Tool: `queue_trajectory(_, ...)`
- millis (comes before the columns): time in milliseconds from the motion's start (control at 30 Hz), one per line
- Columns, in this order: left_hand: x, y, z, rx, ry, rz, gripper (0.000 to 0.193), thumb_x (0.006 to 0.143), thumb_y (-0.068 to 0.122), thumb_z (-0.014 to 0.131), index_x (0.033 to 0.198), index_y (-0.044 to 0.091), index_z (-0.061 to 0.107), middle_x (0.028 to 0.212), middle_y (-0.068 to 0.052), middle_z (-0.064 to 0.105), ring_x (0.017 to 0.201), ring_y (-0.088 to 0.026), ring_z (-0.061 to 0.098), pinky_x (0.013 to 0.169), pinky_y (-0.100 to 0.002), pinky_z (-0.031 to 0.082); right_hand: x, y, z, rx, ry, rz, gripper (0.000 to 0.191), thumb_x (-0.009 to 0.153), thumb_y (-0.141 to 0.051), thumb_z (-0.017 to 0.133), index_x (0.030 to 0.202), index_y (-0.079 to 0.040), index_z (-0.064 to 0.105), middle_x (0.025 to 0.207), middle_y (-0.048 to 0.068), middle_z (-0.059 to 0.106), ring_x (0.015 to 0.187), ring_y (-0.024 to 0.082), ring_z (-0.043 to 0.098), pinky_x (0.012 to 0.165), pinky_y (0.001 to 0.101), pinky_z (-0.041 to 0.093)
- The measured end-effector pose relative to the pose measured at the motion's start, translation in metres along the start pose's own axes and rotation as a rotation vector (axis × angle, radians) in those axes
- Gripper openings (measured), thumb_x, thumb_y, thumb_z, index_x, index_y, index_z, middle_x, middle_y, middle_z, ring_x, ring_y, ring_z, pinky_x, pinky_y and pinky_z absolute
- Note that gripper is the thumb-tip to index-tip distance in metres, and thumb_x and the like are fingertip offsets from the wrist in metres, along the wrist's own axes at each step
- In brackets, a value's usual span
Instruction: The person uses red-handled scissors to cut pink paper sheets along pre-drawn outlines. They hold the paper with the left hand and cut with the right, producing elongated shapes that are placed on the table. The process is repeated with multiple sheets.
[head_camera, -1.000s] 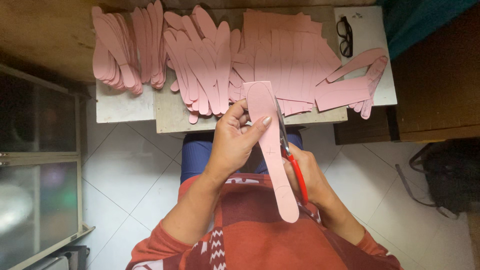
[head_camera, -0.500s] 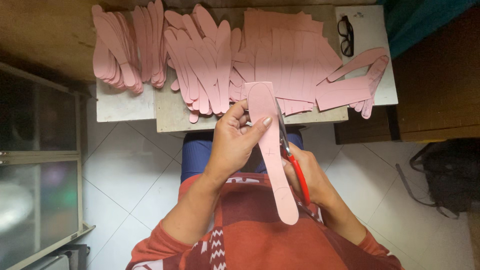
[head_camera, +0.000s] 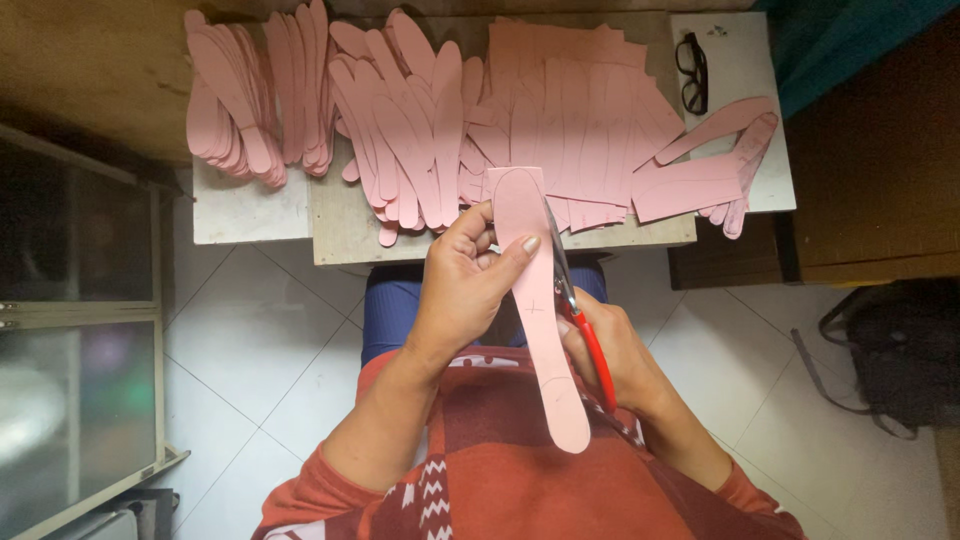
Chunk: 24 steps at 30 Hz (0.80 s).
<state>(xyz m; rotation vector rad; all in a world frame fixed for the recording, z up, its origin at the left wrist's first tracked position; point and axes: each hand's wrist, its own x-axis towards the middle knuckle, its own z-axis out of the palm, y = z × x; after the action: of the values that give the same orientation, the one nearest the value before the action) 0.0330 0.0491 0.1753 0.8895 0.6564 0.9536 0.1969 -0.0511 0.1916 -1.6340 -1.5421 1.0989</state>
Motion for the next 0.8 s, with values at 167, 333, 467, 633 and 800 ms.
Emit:
queue_trajectory(167,0.001,0.0,0.001,0.02,0.006,0.005,0.037,0.097,0.001,0.067,0.132,-0.005,0.057,0.107,-0.011,0.073,0.082,-0.008,0.071,0.07,-0.022,0.059,-0.001,0.006,0.005,0.069,0.023,-0.022,0.022,0.095,-0.013,0.049,0.109,-0.001,0.061,0.068,0.009,0.067,0.056,0.017,0.066,0.056,0.0326,0.054)
queue_trajectory(333,0.002,-0.002,0.001,0.002,0.013,0.014,0.037,0.097,0.001,0.068,0.131,-0.005,0.057,0.108,-0.011,0.073,0.084,-0.008,0.071,0.072,-0.022,0.059,0.001,0.012,0.009,0.092,0.033,0.025,0.016,0.095,-0.013,0.054,0.103,-0.001,0.061,0.064,0.008,0.067,0.057,0.013,0.064,0.053,0.0315,0.054)
queue_trajectory(467,0.003,-0.004,0.002,-0.038,-0.005,0.02,0.035,0.097,0.002,0.068,0.13,-0.005,0.057,0.109,-0.011,0.073,0.086,-0.008,0.071,0.074,-0.023,0.06,0.001,0.015,0.01,0.058,0.054,-0.003,0.015,0.095,-0.012,0.054,0.1,0.0,0.061,0.063,0.006,0.064,0.055,0.011,0.063,0.053,0.0304,0.053)
queue_trajectory(633,0.006,-0.006,0.0,-0.053,-0.01,0.017,0.034,0.097,0.003,0.068,0.128,-0.005,0.057,0.108,-0.011,0.073,0.086,-0.009,0.07,0.075,-0.024,0.06,0.002,0.015,0.012,0.05,0.094,0.083,0.014,0.095,-0.012,0.053,0.097,-0.001,0.062,0.061,0.007,0.064,0.054,0.01,0.06,0.052,0.0299,0.052)
queue_trajectory(800,0.009,-0.005,-0.004,0.024,-0.003,0.069,0.031,0.1,0.006,0.069,0.128,-0.004,0.059,0.111,-0.009,0.072,0.091,-0.007,0.069,0.078,-0.023,0.06,0.0,0.015,0.008,0.074,0.056,0.081,0.017,0.096,-0.016,0.055,0.099,-0.002,0.065,0.064,0.007,0.066,0.059,0.011,0.062,0.054,0.0313,0.053)
